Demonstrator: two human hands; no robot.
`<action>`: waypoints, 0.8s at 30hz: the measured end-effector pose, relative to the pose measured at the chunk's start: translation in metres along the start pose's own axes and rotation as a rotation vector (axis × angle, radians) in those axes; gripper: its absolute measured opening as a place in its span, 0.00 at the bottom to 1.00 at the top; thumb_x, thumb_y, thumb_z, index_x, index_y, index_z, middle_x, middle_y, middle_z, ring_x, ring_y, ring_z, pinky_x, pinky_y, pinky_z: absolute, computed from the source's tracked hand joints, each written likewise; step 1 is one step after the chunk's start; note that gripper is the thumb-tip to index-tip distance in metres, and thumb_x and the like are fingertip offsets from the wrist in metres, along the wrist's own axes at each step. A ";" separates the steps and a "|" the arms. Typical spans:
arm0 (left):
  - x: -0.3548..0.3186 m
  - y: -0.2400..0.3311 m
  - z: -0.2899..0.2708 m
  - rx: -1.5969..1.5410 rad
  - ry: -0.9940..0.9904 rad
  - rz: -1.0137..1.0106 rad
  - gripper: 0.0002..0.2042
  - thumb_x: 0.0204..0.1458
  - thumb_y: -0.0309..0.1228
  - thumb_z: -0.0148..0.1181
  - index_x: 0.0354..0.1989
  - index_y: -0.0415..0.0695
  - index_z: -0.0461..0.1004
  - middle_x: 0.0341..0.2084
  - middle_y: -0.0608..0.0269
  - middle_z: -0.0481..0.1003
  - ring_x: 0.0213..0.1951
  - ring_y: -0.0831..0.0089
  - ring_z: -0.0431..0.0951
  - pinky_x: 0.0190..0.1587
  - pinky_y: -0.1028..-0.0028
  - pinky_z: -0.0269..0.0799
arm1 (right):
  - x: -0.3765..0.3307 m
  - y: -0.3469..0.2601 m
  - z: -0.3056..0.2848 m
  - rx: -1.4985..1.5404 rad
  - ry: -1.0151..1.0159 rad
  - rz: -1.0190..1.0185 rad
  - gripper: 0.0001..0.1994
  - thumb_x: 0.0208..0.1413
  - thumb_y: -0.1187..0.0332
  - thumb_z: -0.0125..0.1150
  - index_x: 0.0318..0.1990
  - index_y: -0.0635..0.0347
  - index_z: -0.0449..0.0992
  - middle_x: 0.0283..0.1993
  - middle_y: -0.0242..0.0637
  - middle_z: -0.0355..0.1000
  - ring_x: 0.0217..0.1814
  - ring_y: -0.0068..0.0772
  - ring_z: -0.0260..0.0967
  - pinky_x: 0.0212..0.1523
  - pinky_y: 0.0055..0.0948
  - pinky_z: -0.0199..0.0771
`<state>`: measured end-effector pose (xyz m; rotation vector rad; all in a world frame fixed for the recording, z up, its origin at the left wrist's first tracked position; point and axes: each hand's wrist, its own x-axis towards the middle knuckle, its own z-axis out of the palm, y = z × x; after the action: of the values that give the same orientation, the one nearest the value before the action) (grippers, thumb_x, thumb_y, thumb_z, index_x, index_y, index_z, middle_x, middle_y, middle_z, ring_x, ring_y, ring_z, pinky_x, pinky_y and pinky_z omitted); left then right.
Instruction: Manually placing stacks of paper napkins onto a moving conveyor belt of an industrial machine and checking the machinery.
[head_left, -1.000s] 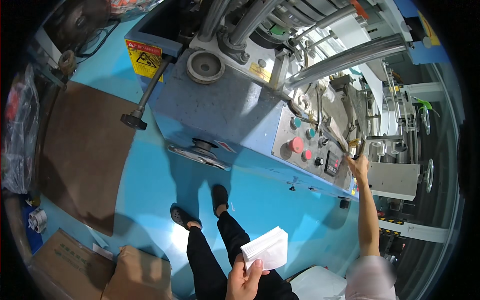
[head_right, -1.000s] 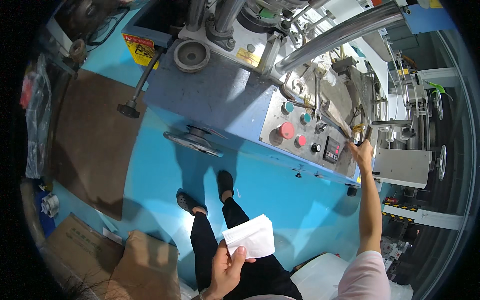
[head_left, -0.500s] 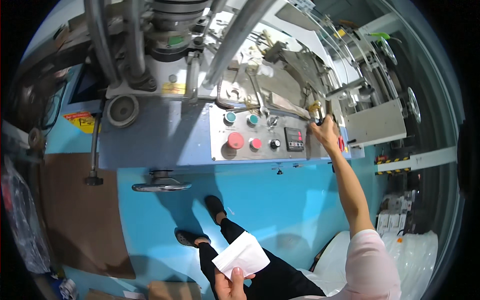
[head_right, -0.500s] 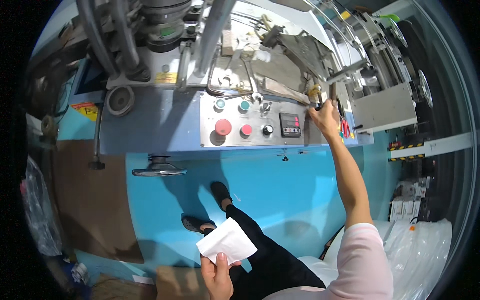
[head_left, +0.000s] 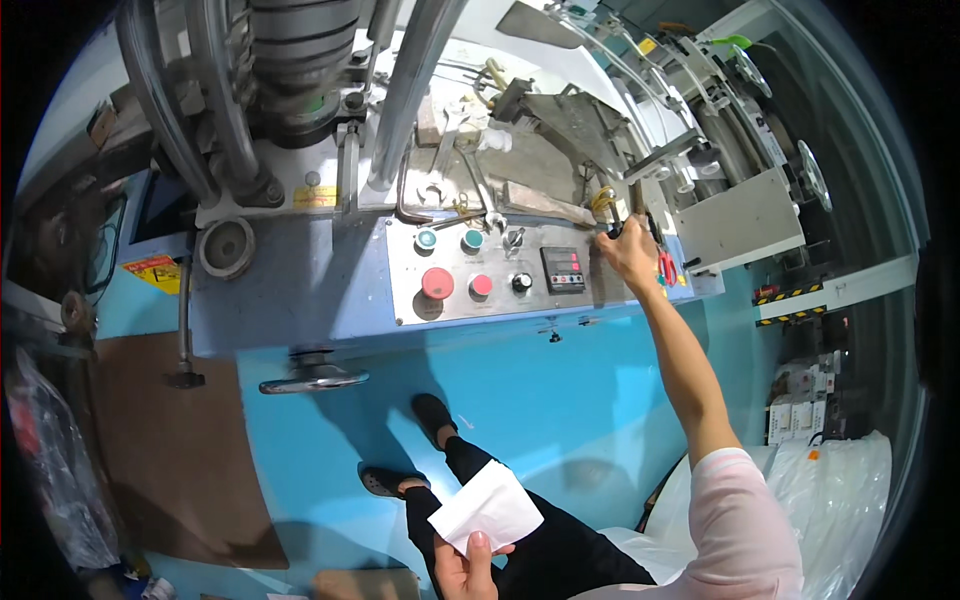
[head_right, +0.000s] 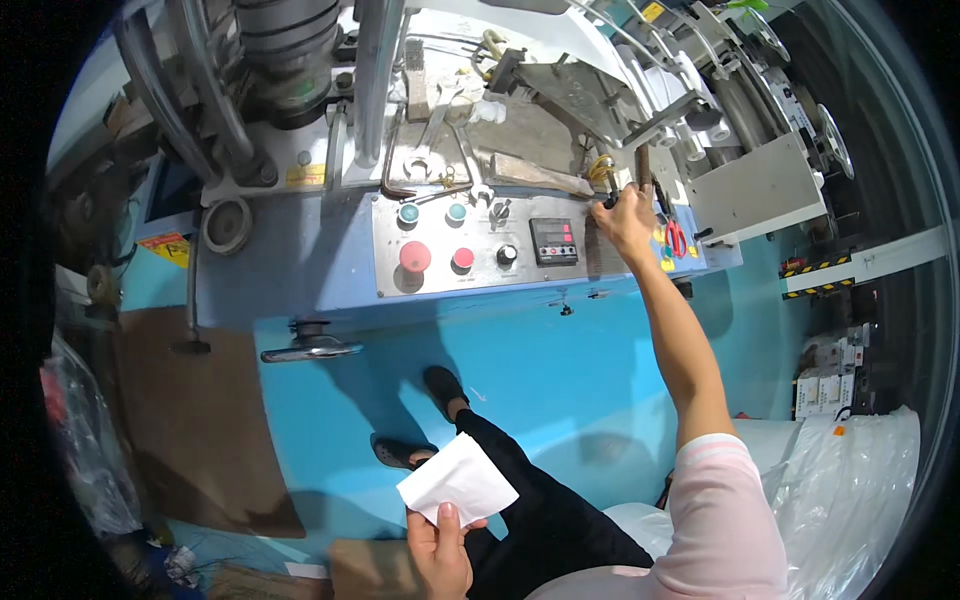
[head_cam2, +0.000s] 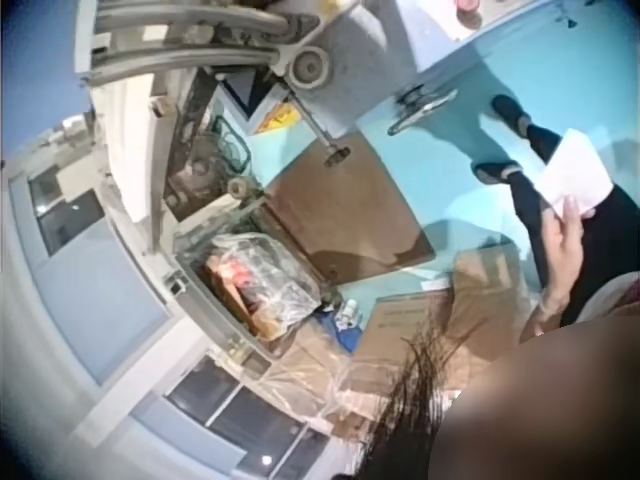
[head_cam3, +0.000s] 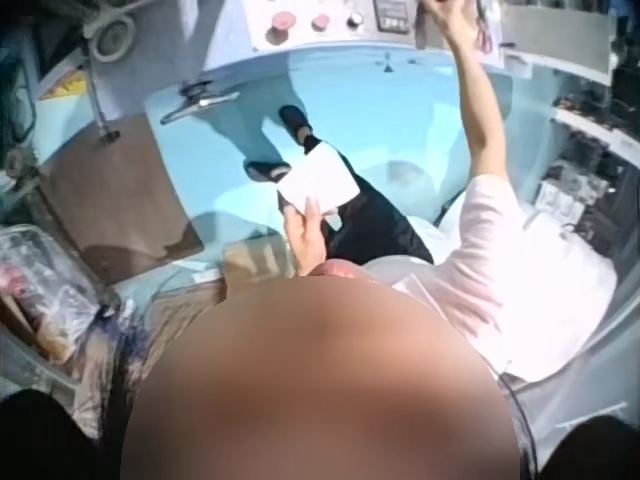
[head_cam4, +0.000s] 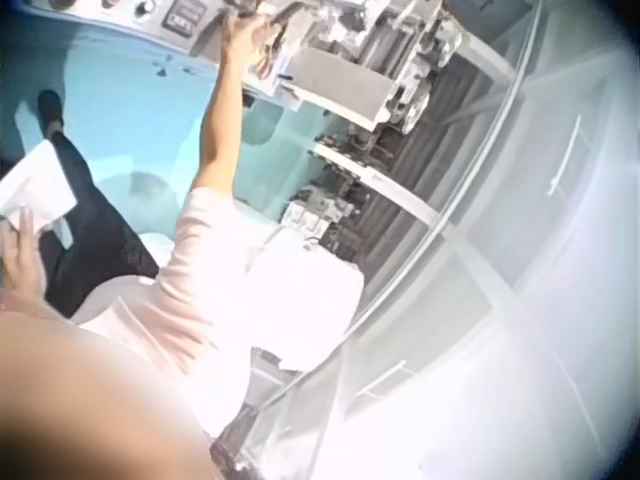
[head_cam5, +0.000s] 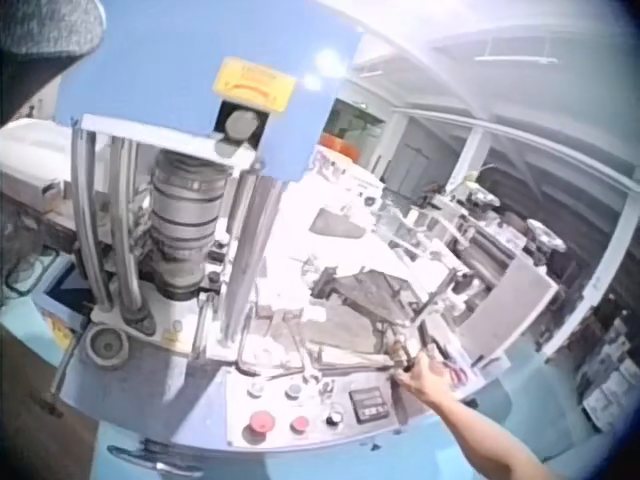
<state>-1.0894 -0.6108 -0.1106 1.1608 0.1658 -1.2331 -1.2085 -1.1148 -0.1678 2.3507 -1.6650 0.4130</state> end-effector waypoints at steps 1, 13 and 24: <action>-0.003 0.003 0.003 -0.008 -0.012 0.005 0.17 0.63 0.31 0.51 0.57 0.34 0.64 0.46 0.57 0.73 0.42 0.72 0.74 0.42 0.72 0.74 | -0.001 0.005 -0.001 0.072 -0.035 -0.060 0.23 0.41 0.56 0.68 0.36 0.67 0.69 0.33 0.52 0.70 0.36 0.57 0.71 0.36 0.49 0.73; -0.061 0.077 -0.002 0.186 0.029 0.224 0.21 0.63 0.26 0.51 0.63 0.37 0.58 0.50 0.55 0.71 0.44 0.67 0.77 0.40 0.70 0.78 | -0.158 -0.139 -0.208 1.251 -0.633 -0.193 0.16 0.63 0.56 0.54 0.42 0.61 0.78 0.36 0.41 0.76 0.38 0.39 0.74 0.41 0.35 0.73; -0.110 0.122 -0.051 0.430 0.061 0.449 0.18 0.63 0.36 0.52 0.55 0.36 0.64 0.47 0.57 0.72 0.45 0.70 0.74 0.43 0.72 0.72 | -0.155 -0.228 -0.474 2.055 -0.618 -1.578 0.21 0.63 0.55 0.53 0.39 0.69 0.77 0.30 0.41 0.70 0.29 0.44 0.68 0.31 0.36 0.65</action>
<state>-1.0123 -0.5167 0.0109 1.5068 -0.3174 -0.8513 -1.0865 -0.7402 0.2136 -1.4603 -0.9356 -0.4876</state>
